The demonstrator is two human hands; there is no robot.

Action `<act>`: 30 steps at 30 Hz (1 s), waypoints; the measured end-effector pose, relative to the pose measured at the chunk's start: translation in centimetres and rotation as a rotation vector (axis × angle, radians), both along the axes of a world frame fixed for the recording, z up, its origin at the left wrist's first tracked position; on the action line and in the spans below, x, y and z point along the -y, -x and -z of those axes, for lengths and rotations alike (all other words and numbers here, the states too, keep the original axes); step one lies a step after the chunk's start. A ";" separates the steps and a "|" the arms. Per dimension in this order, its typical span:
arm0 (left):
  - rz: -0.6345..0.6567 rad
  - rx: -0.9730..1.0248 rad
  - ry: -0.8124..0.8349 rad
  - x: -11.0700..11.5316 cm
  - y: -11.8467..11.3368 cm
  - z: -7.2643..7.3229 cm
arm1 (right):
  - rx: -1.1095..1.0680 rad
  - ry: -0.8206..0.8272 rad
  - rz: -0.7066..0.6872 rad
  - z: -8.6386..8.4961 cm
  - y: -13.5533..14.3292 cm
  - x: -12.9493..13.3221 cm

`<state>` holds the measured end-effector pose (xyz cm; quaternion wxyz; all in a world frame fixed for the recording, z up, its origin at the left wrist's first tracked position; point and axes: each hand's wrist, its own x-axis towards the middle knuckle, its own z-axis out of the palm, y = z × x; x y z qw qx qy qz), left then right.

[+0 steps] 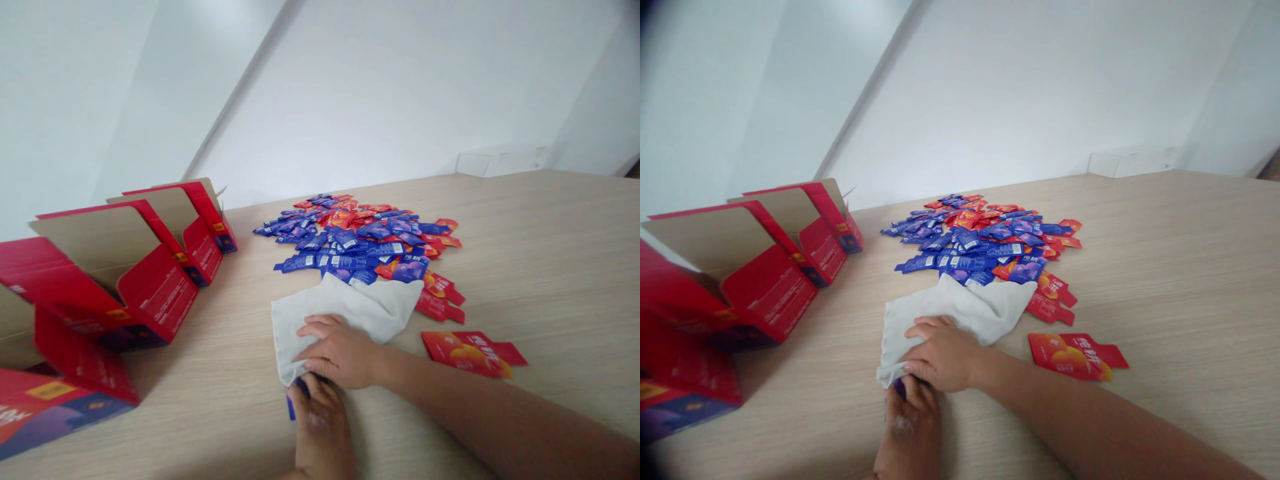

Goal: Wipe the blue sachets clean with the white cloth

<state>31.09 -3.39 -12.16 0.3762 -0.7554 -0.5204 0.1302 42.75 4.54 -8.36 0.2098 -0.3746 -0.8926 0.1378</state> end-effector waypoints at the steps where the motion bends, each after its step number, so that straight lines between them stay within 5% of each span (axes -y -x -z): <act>1: -0.001 -0.012 -0.006 0.0 0.0 0.0 | 0.000 -0.001 0.004 0.0 0.1 0.0; 9: 0.008 -0.028 -0.020 0.0 0.1 -0.2 | 0.025 0.029 0.162 0.0 0.4 0.0; 16: 0.058 0.184 0.000 -0.2 0.3 0.4 | 0.029 0.031 0.127 -0.1 0.3 0.0; 24: 0.015 0.052 -0.011 -0.2 0.0 0.5 | -0.002 -0.012 0.008 -0.1 0.0 0.2; 30: 0.017 0.001 -0.042 -0.1 0.1 0.3 | 0.015 0.005 0.141 0.2 0.3 0.0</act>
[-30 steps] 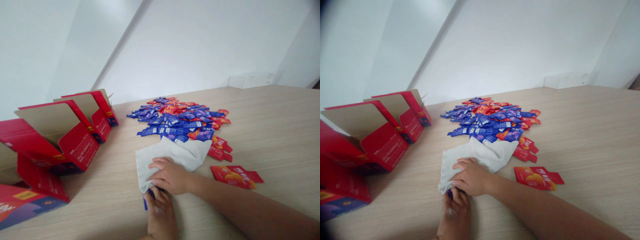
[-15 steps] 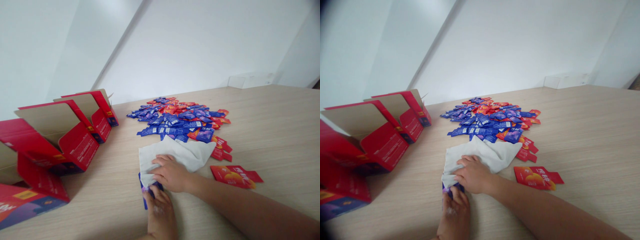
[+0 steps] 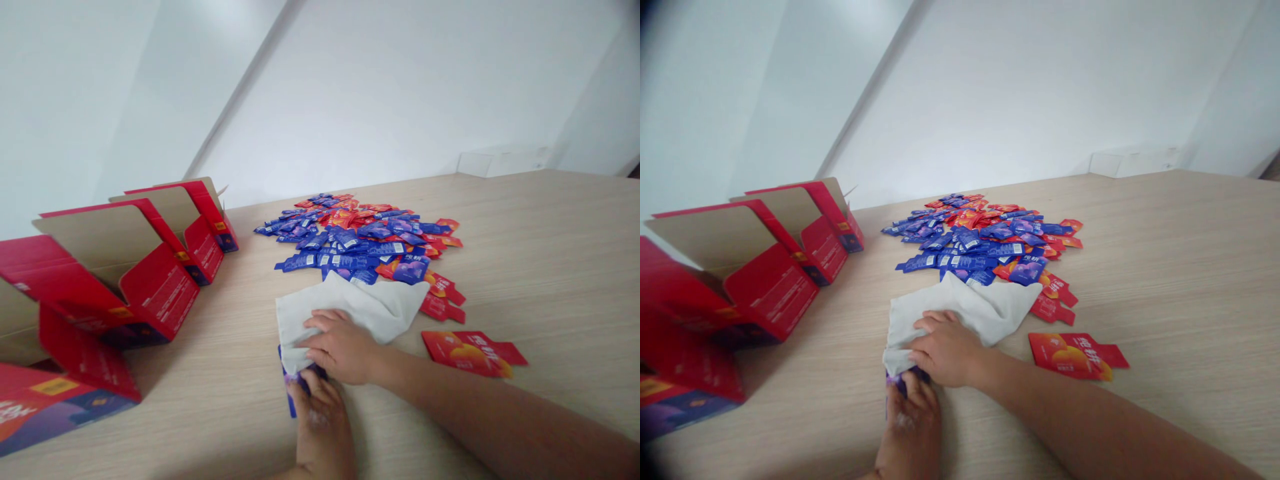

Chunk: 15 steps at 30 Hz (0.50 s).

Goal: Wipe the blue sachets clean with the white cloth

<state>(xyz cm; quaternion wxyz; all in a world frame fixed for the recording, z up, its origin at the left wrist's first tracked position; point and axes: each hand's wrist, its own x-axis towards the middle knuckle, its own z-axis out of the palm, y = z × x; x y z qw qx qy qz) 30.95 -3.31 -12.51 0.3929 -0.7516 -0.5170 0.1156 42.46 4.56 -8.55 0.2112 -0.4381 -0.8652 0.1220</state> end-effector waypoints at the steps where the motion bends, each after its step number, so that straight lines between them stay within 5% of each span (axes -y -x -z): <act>1: -0.002 -0.009 -0.007 0.0 0.0 0.0 | 0.002 0.002 0.025 0.1 0.1 0.0; 6: -0.008 -0.009 0.005 0.1 0.0 -0.3 | -0.004 -0.007 0.044 0.1 0.1 -0.1; 15: -0.011 -0.016 0.051 0.0 -0.1 -0.3 | -0.006 -0.033 -0.131 -0.1 -0.3 0.2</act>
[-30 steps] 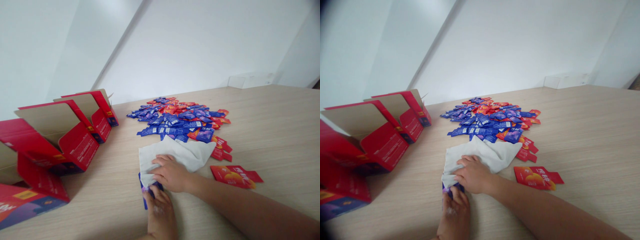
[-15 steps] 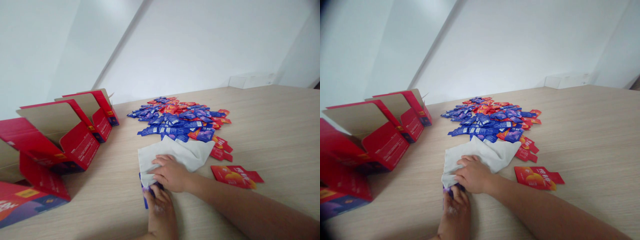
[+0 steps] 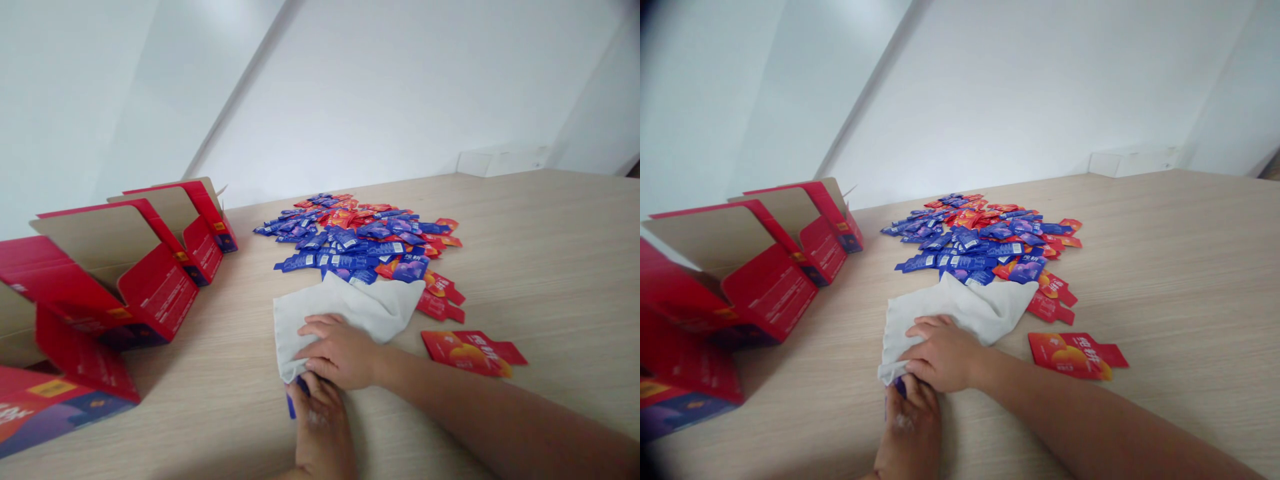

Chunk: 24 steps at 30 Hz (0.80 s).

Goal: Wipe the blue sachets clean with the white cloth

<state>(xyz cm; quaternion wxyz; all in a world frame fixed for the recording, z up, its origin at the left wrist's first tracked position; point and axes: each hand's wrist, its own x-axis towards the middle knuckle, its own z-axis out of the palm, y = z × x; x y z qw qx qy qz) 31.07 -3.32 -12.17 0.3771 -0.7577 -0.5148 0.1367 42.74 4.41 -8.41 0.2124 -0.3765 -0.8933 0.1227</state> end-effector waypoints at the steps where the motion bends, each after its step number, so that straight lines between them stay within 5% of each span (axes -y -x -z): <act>1: -0.001 -0.015 -0.007 0.0 0.0 0.0 | 0.001 0.002 0.003 0.0 0.0 0.0; 9: -0.005 -0.075 -0.053 0.2 0.1 -0.3 | 0.020 0.041 0.173 0.1 0.4 -0.1; 19: 0.037 -0.022 -0.045 0.2 0.0 -0.7 | -0.010 -0.016 -0.023 0.0 0.0 0.1; 24: 0.024 -0.017 -0.069 0.2 0.0 -0.6 | -0.015 -0.008 0.034 0.2 0.2 0.0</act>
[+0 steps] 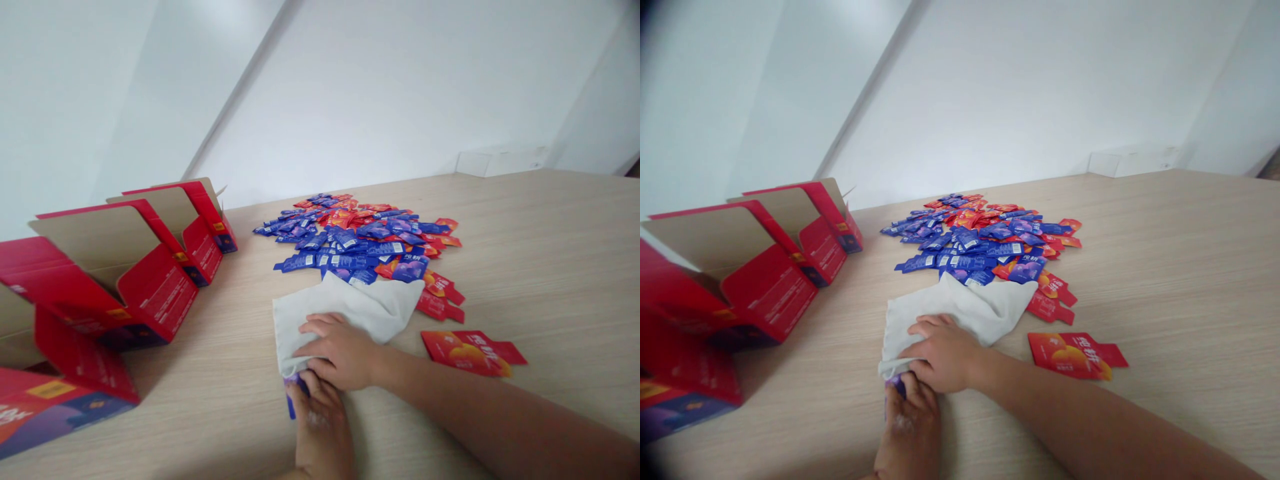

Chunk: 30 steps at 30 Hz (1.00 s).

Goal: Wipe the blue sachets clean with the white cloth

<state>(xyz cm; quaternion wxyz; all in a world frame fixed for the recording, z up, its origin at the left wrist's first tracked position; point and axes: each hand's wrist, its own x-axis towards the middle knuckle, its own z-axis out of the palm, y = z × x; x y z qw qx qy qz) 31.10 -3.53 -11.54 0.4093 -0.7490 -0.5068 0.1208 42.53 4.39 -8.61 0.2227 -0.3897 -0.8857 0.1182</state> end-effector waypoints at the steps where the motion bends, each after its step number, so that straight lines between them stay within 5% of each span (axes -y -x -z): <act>1: 0.000 0.000 -0.002 0.0 0.0 0.0 | 0.001 0.003 0.026 0.0 0.1 0.0; 9: -0.005 0.003 0.018 0.0 0.1 0.3 | 0.004 0.017 0.146 0.3 0.2 -0.2; 19: -0.002 0.053 0.050 -0.2 0.1 0.5 | -0.020 -0.020 -0.055 0.0 0.0 -0.1; 30: -0.003 -0.031 0.008 0.0 0.2 0.3 | 0.019 0.029 0.159 -0.1 0.2 -0.3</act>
